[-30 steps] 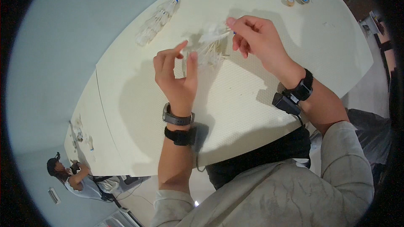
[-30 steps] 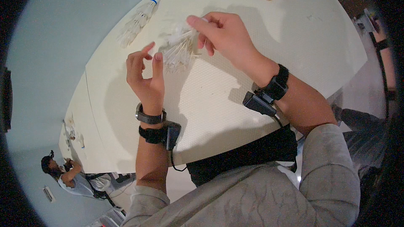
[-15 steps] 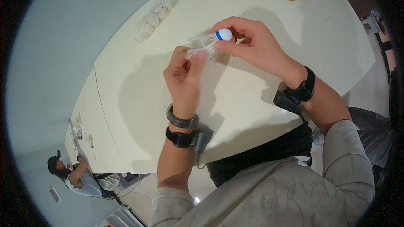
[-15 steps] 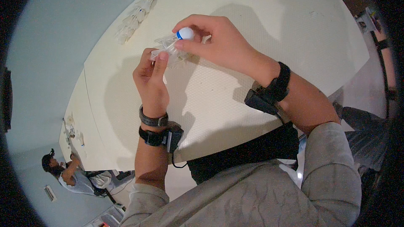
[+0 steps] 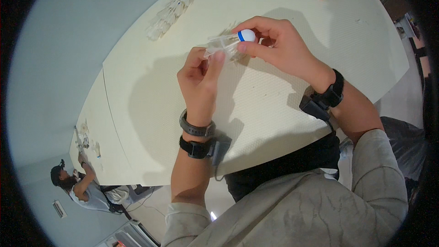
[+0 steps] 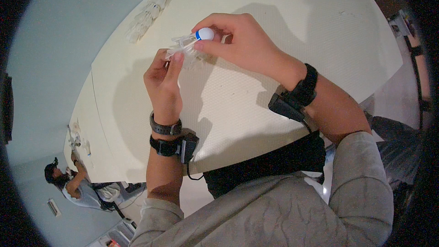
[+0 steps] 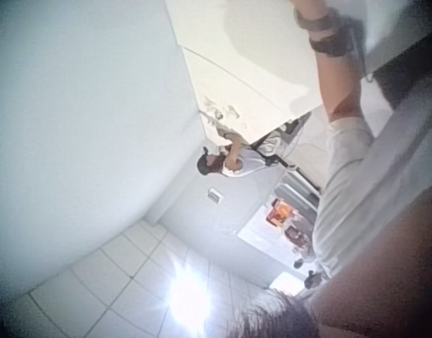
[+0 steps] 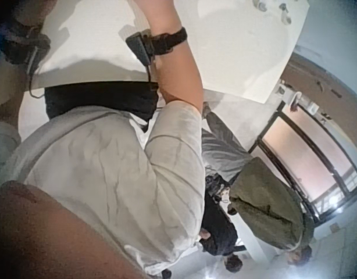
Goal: The person assembles shuttlecocks by inserting white feathers into a plastic base one at a time, then sets the completed shuttlecocks aside on the table.
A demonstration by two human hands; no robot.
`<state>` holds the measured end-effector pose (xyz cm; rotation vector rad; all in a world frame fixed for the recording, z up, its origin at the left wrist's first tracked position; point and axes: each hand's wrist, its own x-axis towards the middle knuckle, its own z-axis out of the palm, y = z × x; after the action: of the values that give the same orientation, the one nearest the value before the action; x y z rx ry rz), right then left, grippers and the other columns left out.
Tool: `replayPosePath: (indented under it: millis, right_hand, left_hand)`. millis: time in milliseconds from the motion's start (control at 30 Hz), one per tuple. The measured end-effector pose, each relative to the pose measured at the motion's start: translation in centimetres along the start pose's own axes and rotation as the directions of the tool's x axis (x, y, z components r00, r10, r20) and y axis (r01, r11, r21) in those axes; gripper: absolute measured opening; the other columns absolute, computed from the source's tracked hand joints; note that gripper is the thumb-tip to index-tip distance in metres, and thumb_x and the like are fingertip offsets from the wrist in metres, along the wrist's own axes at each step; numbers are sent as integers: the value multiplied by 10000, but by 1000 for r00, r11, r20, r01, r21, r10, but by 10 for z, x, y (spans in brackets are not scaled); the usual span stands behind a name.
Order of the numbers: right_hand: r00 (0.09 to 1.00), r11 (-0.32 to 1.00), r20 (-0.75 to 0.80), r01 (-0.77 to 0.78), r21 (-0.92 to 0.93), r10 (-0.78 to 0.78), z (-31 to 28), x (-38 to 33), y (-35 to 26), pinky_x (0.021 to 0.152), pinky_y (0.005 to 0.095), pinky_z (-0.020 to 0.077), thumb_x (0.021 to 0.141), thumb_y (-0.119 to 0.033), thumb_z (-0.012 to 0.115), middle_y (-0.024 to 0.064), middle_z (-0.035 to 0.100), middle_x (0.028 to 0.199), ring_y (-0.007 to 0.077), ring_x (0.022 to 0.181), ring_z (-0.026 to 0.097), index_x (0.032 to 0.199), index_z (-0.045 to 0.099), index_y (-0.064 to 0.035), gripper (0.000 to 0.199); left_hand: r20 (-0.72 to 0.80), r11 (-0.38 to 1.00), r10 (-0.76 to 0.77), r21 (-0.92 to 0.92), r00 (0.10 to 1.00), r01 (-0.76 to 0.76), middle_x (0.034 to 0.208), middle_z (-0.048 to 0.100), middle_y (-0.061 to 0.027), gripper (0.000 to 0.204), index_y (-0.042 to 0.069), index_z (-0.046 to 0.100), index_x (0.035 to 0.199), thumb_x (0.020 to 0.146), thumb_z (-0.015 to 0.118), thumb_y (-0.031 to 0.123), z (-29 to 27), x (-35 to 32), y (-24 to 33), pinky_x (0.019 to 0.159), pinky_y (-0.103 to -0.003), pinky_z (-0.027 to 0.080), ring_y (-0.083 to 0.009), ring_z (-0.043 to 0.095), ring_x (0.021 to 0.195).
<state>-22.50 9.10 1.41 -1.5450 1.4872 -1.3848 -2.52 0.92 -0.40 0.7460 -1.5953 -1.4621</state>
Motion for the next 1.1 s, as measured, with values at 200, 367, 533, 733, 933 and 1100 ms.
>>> replayPosePath:
  millis: [200,367,533,733,933,1100]
  right_hand:
    - [993,999,-107,-36,35,39,-1,2,10,631,224,515,934,-208,764,33,730,899,82,729,651,1145,727,-53,265]
    - [977,993,-211,38,113,-13,-19,11,23,591,206,500,978,-223,722,1,704,875,55,715,636,1173,708,-60,255]
    - [964,987,-258,-29,160,70,-12,9,22,577,208,488,974,-231,726,0,683,848,56,694,618,1166,704,-48,266]
    - [961,981,-274,7,192,47,-11,7,21,569,202,471,975,-240,725,-3,681,846,50,682,603,1164,704,-49,270]
    - [970,983,-239,-11,183,55,-13,4,23,570,199,468,973,-243,727,0,691,855,45,673,602,1154,711,-46,268]
    - [984,978,-144,-77,193,106,-2,-3,8,587,204,495,951,-233,755,15,705,833,57,689,641,1098,728,-27,255]
  left_hand:
    - [-40,999,6,-41,999,-8,931,659,28,61,33,698,949,978,693,86,-8,3,2,853,-229,426,-68,569,894]
    - [-184,995,90,63,979,-80,893,656,30,104,40,718,946,968,729,141,-22,12,-1,817,-240,437,-65,542,826]
    - [190,339,586,825,788,-451,849,608,33,37,136,807,891,862,803,158,-12,27,-6,709,-325,452,-159,471,773]
    - [301,184,557,864,774,-468,912,634,23,231,201,831,972,783,789,76,-8,28,-5,758,-326,452,-203,473,817]
    - [278,284,518,836,809,-469,991,669,11,339,196,791,1144,881,670,19,-15,22,2,823,-322,439,-190,475,811]
    - [38,847,313,442,949,-297,1062,684,-7,226,91,745,1193,1000,631,119,-3,10,6,833,-297,425,-123,511,877]
